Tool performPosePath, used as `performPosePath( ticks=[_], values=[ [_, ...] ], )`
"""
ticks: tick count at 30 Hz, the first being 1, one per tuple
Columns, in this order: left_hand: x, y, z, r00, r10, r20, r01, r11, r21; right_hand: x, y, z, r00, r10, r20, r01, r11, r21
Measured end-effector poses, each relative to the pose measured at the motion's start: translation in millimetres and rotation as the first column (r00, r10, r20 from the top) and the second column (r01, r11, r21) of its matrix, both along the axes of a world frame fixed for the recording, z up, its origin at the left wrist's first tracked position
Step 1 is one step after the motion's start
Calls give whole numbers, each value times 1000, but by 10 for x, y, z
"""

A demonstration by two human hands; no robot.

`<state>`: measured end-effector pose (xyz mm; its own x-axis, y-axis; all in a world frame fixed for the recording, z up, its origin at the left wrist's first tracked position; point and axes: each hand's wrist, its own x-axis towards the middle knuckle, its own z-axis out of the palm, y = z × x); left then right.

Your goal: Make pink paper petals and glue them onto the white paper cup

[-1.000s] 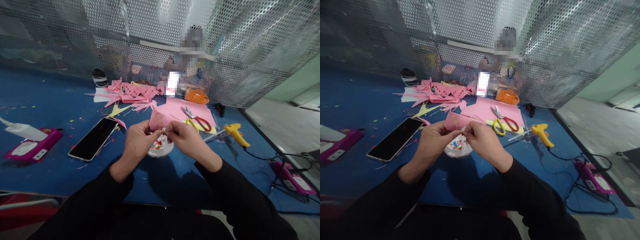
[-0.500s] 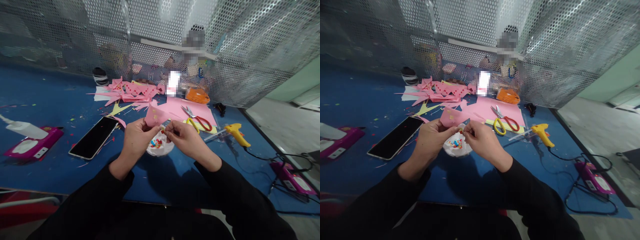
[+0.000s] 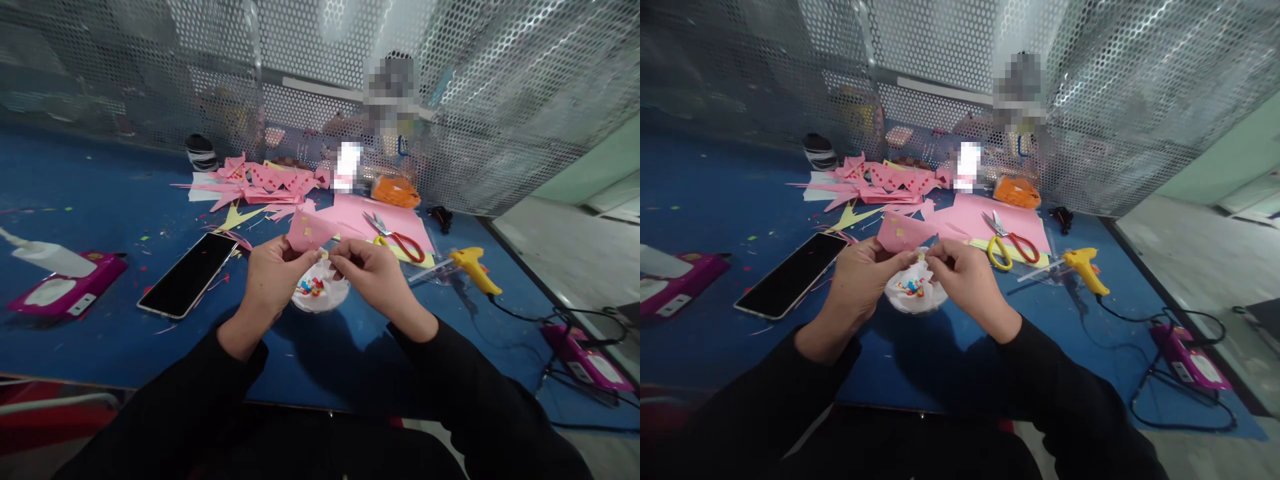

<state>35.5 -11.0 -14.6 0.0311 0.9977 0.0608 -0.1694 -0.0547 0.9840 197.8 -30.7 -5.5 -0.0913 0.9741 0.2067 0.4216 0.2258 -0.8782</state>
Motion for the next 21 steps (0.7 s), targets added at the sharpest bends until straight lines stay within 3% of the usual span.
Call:
performPosePath(
  ticks=[9,15,18,21],
  values=[
    [-1,-14,12,1000,4,-16,-4,1000,-13,-31,7,-10,991,30,-128,-41,996,-81],
    [6,7,10,1000,10,23,-10,1000,-6,-37,8,-27,991,6,-136,-16,997,-69],
    [5,19,8,1000,26,17,-26,1000,-16,-39,-17,-24,996,-83,27,81,994,71],
    [-1,18,4,1000,21,17,-20,999,-47,-44,-53,-19,923,-254,289,147,928,343]
  ],
)
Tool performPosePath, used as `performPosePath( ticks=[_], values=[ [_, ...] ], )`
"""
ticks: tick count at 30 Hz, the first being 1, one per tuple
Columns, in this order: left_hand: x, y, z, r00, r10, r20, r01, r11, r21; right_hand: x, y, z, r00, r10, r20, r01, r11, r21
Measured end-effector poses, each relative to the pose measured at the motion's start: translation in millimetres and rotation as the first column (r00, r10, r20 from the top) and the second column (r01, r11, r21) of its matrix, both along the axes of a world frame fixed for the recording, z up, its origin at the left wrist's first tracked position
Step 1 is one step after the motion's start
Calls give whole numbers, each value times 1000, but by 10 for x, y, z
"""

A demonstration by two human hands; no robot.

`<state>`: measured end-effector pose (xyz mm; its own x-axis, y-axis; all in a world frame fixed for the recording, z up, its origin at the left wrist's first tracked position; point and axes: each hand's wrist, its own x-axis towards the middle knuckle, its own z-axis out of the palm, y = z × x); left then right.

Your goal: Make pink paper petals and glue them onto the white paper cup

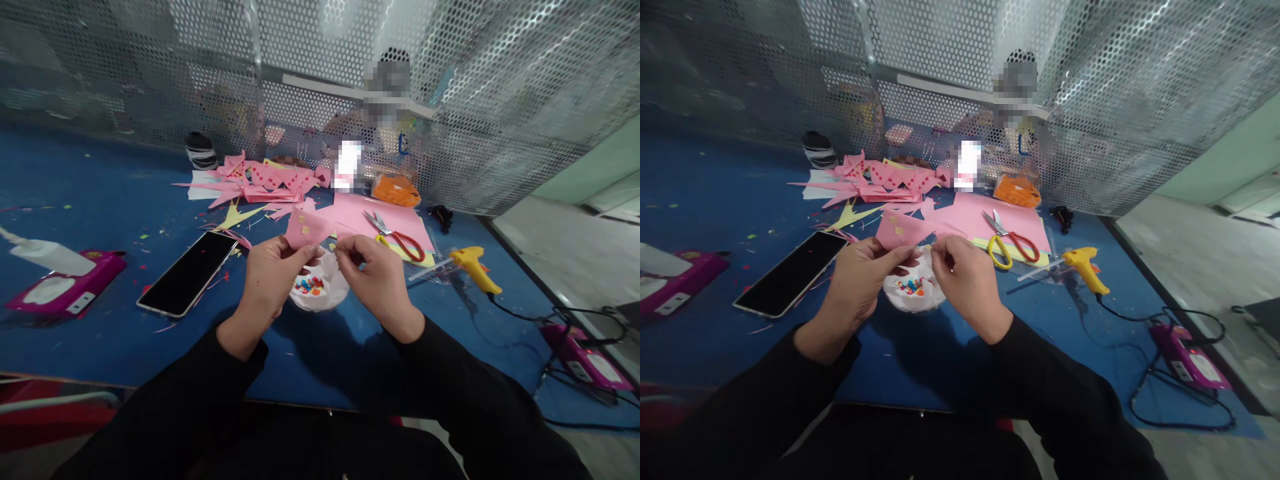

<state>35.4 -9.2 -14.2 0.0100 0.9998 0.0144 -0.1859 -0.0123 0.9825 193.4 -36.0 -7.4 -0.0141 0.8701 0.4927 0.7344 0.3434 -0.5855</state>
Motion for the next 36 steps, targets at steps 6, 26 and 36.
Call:
performPosePath(
  ticks=[6,26,36],
  values=[
    [-7,-13,-17,998,-54,-11,53,998,-44,1,-26,-48,853,-143,502,-11,957,291],
    [-16,3,-11,993,-116,-11,116,993,-40,25,-44,-81,681,-138,719,-238,887,396],
    [-20,-10,2,994,-90,-65,88,995,-39,1,-12,-70,656,-286,698,-316,736,598]
  ],
)
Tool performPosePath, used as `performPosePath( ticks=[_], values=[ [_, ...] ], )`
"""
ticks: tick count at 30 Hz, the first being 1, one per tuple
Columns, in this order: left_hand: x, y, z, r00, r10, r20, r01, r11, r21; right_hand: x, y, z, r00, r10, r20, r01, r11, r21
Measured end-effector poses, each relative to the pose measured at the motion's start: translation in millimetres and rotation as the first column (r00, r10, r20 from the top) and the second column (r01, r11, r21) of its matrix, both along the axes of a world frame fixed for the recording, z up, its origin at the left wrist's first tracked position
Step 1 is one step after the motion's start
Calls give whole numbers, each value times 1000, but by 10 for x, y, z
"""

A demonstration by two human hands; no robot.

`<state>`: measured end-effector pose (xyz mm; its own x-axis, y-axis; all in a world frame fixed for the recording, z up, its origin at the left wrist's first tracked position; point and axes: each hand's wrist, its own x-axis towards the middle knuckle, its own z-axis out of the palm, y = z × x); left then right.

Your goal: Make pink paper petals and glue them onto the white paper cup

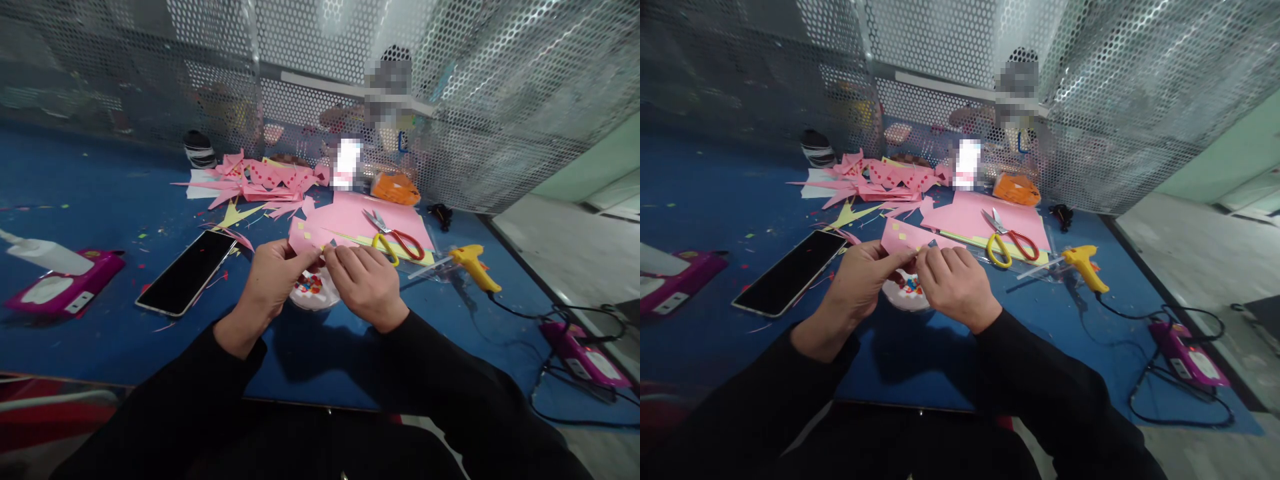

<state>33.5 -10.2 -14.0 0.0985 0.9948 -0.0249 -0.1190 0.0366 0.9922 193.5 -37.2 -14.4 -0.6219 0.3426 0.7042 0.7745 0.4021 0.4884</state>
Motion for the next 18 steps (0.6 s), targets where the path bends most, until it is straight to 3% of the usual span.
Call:
performPosePath(
  ticks=[5,10,18],
  values=[
    [11,6,12,1000,-10,1,10,1000,7,1,5,-29,998,6,-57,-8,999,-37],
    [10,-1,14,1000,-5,7,5,1000,-12,7,21,-72,973,-33,-229,8,994,-108],
    [17,12,22,998,57,29,-57,998,21,45,-32,75,897,-141,-419,-3,946,-325]
  ],
)
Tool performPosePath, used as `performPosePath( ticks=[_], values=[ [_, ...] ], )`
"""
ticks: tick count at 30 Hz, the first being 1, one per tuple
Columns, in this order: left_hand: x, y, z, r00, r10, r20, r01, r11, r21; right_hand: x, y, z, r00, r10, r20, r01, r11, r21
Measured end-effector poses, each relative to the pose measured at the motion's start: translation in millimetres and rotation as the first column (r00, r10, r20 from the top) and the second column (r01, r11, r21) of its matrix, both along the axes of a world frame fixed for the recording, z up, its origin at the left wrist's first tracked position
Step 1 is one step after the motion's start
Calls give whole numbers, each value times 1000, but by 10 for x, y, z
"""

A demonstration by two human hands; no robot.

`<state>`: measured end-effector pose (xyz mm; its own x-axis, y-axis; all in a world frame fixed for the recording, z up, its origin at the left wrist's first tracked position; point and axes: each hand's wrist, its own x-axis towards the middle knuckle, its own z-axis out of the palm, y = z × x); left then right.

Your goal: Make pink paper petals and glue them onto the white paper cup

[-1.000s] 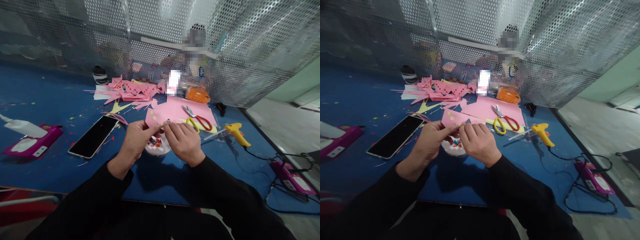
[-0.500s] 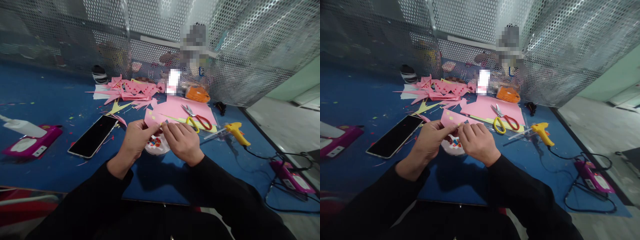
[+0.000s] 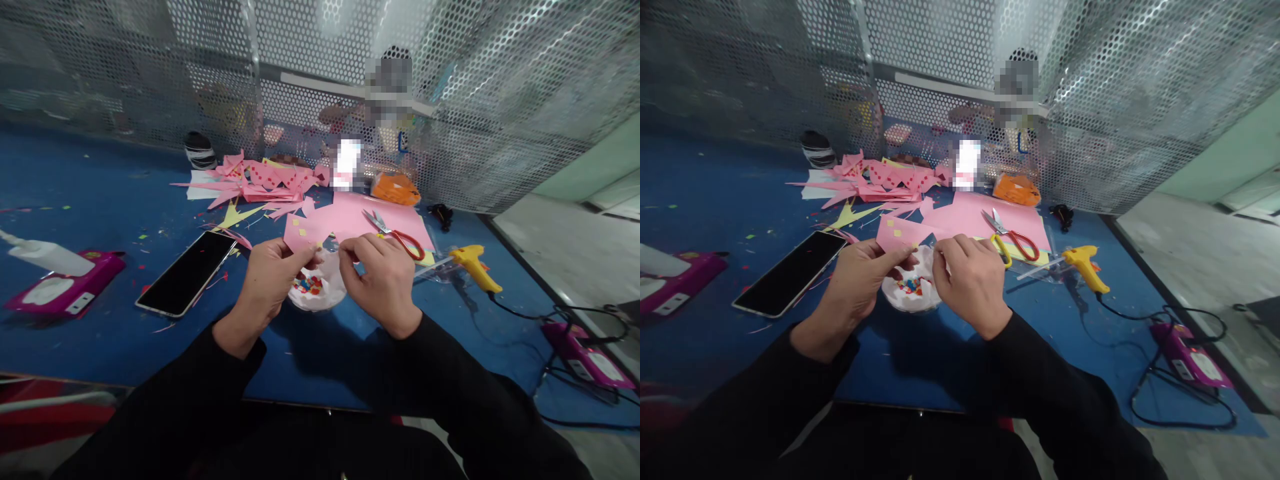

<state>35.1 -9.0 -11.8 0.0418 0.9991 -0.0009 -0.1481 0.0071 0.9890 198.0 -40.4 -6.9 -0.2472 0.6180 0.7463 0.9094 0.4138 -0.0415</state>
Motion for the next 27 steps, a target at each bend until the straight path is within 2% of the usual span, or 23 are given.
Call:
performPosePath(
  ticks=[3,5,8,11,14,21,27],
  values=[
    [3,-1,4,1000,0,-10,0,1000,18,21,0,24,997,83,5,-82,989,-121],
    [2,-6,8,999,-2,-32,3,999,33,23,7,21,994,102,-36,-107,982,-157],
    [3,-19,13,998,-11,-55,14,998,56,10,18,5,962,75,-261,-124,976,-177],
    [11,-37,21,998,-17,-68,22,997,75,-17,28,-8,860,63,-507,-202,954,-223],
    [21,-56,30,992,-7,-122,19,995,97,-48,32,-9,771,34,-635,-267,924,-274],
    [29,-81,35,972,40,-233,-5,989,149,-109,18,18,690,-27,-723,-259,924,-283],
    [33,-96,42,970,25,-243,6,992,128,-136,21,12,645,-43,-763,-265,924,-276]
  ],
)
